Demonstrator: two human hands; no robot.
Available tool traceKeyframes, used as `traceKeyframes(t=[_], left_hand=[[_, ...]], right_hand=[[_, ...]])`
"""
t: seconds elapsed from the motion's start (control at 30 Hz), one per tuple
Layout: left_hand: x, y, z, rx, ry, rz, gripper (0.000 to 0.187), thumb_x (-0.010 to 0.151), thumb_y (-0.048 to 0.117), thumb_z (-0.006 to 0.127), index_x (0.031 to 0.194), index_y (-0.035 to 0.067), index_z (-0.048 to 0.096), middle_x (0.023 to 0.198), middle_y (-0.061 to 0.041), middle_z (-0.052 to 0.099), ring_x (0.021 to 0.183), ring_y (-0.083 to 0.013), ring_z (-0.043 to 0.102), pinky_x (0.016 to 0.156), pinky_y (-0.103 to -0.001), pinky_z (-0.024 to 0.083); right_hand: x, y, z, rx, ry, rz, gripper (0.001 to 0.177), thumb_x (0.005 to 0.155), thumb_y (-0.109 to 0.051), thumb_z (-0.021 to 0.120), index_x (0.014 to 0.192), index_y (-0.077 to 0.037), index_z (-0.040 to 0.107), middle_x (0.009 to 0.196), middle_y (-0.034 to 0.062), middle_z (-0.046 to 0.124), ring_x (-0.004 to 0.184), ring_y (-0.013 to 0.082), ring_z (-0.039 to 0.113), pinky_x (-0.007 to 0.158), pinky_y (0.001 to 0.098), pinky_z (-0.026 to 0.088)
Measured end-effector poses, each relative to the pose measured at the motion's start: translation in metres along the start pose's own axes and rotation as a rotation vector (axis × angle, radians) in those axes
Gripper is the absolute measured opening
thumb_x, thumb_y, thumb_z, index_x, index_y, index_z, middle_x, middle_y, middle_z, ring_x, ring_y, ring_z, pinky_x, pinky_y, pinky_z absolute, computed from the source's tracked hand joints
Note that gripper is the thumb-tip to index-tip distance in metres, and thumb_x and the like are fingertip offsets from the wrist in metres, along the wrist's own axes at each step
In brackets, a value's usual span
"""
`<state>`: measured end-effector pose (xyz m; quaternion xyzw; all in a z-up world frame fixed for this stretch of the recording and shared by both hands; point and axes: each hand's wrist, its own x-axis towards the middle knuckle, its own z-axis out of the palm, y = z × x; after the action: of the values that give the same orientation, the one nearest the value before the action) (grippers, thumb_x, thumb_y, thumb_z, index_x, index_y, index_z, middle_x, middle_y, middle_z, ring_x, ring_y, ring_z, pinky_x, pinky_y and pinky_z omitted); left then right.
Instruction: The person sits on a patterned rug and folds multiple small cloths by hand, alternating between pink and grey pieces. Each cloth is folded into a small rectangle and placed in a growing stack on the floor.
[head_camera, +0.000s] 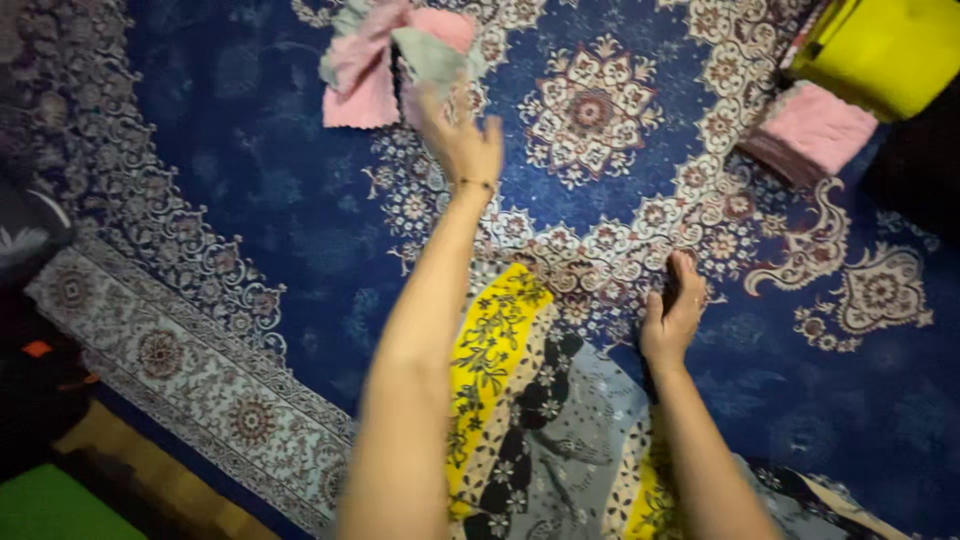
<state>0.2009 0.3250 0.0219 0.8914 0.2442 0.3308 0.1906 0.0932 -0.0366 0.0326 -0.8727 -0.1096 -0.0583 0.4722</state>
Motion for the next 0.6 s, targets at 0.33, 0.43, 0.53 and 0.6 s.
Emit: traceKeyframes(t=[0.33, 0.43, 0.53, 0.6], left_hand=[[0.012, -0.059, 0.01, -0.352, -0.021, -0.274, 0.044, 0.082, 0.003, 0.073, 0.123, 0.007, 0.06, 0.118, -0.018, 0.069, 0.108, -0.0336, 0.068, 0.094, -0.043, 0.054], [-0.007, -0.013, 0.007, -0.364, -0.32, -0.187, 0.039, 0.081, 0.007, 0.074, 0.119, 0.009, 0.065, 0.113, -0.018, 0.07, 0.105, -0.0349, 0.068, 0.091, -0.043, 0.055], [-0.059, 0.056, -0.012, -0.452, -0.568, -0.052, 0.038, 0.079, 0.009, 0.075, 0.117, 0.01, 0.068, 0.11, -0.018, 0.071, 0.104, -0.0361, 0.068, 0.09, -0.043, 0.055], [-0.111, 0.099, -0.032, -0.612, -0.665, 0.08, 0.041, 0.077, 0.008, 0.074, 0.117, 0.009, 0.066, 0.111, -0.018, 0.069, 0.107, -0.0365, 0.067, 0.092, -0.042, 0.054]], right_hand=[[0.001, -0.004, -0.001, -0.221, -0.028, -0.064, 0.062, 0.103, -0.035, 0.063, 0.153, -0.003, 0.046, 0.153, 0.0198, 0.052, 0.148, 0.041, 0.043, 0.127, 0.0495, 0.025], [-0.004, 0.008, -0.003, -0.204, -0.048, -0.089, 0.058, 0.103, -0.034, 0.062, 0.149, -0.001, 0.048, 0.15, 0.0203, 0.053, 0.145, 0.04, 0.044, 0.124, 0.0471, 0.028], [-0.01, 0.025, -0.011, 0.196, -0.033, 0.091, 0.046, 0.107, -0.026, 0.055, 0.146, -0.002, 0.05, 0.148, 0.0183, 0.054, 0.139, 0.0296, 0.053, 0.119, 0.0405, 0.039], [-0.016, 0.037, -0.02, 0.346, -0.026, 0.176, 0.037, 0.113, -0.024, 0.046, 0.143, -0.003, 0.055, 0.14, 0.0138, 0.063, 0.133, 0.0225, 0.059, 0.117, 0.034, 0.041]])
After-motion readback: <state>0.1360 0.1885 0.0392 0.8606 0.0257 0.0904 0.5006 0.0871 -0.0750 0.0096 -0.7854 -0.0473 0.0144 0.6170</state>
